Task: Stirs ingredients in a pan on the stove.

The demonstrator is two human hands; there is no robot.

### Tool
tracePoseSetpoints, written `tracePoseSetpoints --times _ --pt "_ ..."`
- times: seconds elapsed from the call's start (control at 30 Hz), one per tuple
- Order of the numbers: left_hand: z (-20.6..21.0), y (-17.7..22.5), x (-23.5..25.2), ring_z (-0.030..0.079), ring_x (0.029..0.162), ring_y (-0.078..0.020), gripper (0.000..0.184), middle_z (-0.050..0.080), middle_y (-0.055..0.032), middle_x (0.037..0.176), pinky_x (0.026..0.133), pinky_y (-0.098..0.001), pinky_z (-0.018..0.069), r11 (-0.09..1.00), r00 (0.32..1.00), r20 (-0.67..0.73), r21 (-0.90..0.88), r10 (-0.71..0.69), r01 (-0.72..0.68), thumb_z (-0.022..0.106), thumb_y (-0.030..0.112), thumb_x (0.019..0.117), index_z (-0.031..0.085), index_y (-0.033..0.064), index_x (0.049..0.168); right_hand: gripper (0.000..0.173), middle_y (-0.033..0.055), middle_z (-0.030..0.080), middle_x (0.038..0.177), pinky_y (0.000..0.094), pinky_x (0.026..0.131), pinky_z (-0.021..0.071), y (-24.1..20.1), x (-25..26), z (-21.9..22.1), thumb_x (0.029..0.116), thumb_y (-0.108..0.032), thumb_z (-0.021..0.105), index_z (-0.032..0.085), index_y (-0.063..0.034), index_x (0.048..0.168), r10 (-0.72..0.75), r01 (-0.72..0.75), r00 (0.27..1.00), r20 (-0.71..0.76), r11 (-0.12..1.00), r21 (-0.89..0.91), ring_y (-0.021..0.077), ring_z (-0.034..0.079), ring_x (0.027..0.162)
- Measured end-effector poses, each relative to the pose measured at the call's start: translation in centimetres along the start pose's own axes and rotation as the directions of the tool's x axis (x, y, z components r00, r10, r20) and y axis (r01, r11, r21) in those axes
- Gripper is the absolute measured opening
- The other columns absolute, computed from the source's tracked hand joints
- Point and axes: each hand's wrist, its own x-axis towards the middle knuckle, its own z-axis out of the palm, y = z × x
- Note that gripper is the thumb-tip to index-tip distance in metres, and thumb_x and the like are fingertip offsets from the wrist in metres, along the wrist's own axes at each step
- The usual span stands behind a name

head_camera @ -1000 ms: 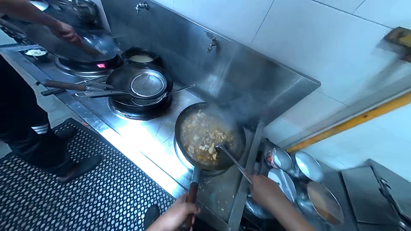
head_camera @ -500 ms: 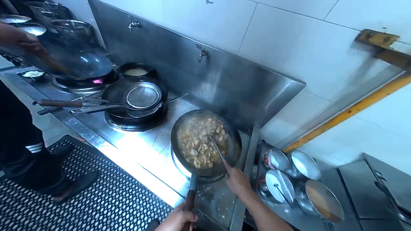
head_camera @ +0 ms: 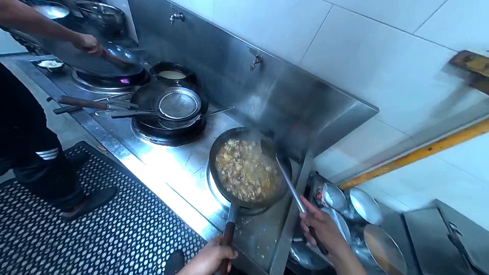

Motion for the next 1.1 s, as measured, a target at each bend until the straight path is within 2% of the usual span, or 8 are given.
tracePoseSetpoints --times 0.23,0.4,0.57,0.8,0.9,0.97,1.03,1.1 --pt "0.1 0.3 -0.1 0.06 0.058 -0.0149 0.05 0.061 -0.0058 0.075 0.051 -0.029 0.0521 1.0 1.0 -0.01 -0.001 -0.015 0.015 0.068 0.014 0.0912 0.047 0.007 0.136 0.058 0.007 0.055 0.071 0.0303 0.041 0.0455 2.1 5.1 -1.4 0.1069 -0.015 0.051 0.034 -0.016 0.162 0.11 -0.113 0.98 -0.168 0.993 -0.012 0.0161 0.05 0.047" --pt "-0.1 0.1 0.2 0.06 0.057 -0.0149 0.05 0.06 -0.0053 0.074 0.051 -0.029 0.0524 1.0 1.0 0.001 0.009 -0.022 0.022 0.067 0.016 0.0919 0.046 0.0084 0.137 0.052 0.0035 0.052 0.07 0.0253 0.04 0.0424 2.6 8.9 1.8 0.109 -0.031 0.049 0.036 -0.0272 0.159 0.405 -0.39 0.914 -0.027 0.896 0.213 0.0113 0.047 0.046" --pt "0.0 0.1 0.2 0.06 0.057 -0.0152 0.05 0.059 -0.0056 0.073 0.05 -0.029 0.0523 1.0 1.0 -0.003 0.02 -0.021 0.021 0.066 0.016 0.0926 0.045 0.0084 0.138 0.049 -0.0011 0.045 0.065 0.0217 0.038 0.0402 3.9 9.9 2.0 0.11 -0.033 0.044 0.033 -0.0282 0.157 0.416 -0.474 0.874 0.252 0.844 0.251 0.0075 0.043 0.042" --pt "0.1 0.1 0.0 0.06 0.058 -0.016 0.05 0.059 -0.0062 0.076 0.052 -0.0307 0.0532 1.0 1.0 -0.005 0.027 -0.012 0.013 0.066 0.017 0.0939 0.045 0.0083 0.139 0.058 0.0015 0.052 0.072 0.0263 0.043 0.0432 2.4 5.9 -0.7 0.1067 -0.026 0.05 0.032 -0.026 0.162 0.347 -0.303 0.878 0.33 0.936 -0.177 0.0107 0.047 0.048" --pt "0.3 0.2 -0.1 0.061 0.058 -0.0163 0.05 0.06 -0.0068 0.075 0.052 -0.0307 0.0539 1.0 1.0 -0.011 -0.005 -0.012 0.012 0.067 0.016 0.0926 0.045 0.0075 0.137 0.061 0.0053 0.056 0.073 0.0331 0.046 0.0472 -0.6 3.0 -1.4 0.1058 -0.029 0.052 0.031 -0.0278 0.163 0.315 -0.125 0.909 0.273 0.83 -0.543 0.016 0.05 0.048" --pt "0.3 0.2 -0.2 0.061 0.058 -0.0164 0.05 0.061 -0.0071 0.075 0.053 -0.0307 0.054 1.0 1.0 -0.01 -0.012 -0.012 0.012 0.067 0.016 0.0922 0.046 0.0076 0.137 0.06 0.0098 0.064 0.086 0.0403 0.055 0.0532 -2.9 1.0 -1.7 0.1055 -0.032 0.052 0.033 -0.0314 0.162 0.283 -0.019 0.936 0.211 0.638 -0.77 0.0205 0.058 0.058" --pt "0.4 0.2 -0.3 0.061 0.058 -0.0167 0.05 0.061 -0.0074 0.075 0.053 -0.0306 0.0537 1.0 1.0 -0.012 -0.016 -0.014 0.014 0.067 0.016 0.0923 0.046 0.0078 0.137 0.058 0.0119 0.07 0.121 0.052 0.089 0.0552 -5.2 -1.0 -2.3 0.1048 -0.032 0.054 0.037 -0.0356 0.161 0.251 0.035 0.954 0.165 0.453 -0.891 0.027 0.069 0.097" --pt "0.4 0.2 -0.2 0.061 0.057 -0.0168 0.049 0.06 -0.0077 0.074 0.051 -0.0301 0.0535 1.0 1.0 -0.008 -0.013 -0.008 0.008 0.067 0.017 0.0929 0.046 0.0079 0.137 0.058 0.0129 0.067 0.131 0.0593 0.102 0.0493 -7.3 -2.8 -3.5 0.1037 -0.033 0.056 0.039 -0.0389 0.159 0.224 0.065 0.964 0.145 0.329 -0.942 0.0324 0.066 0.115"
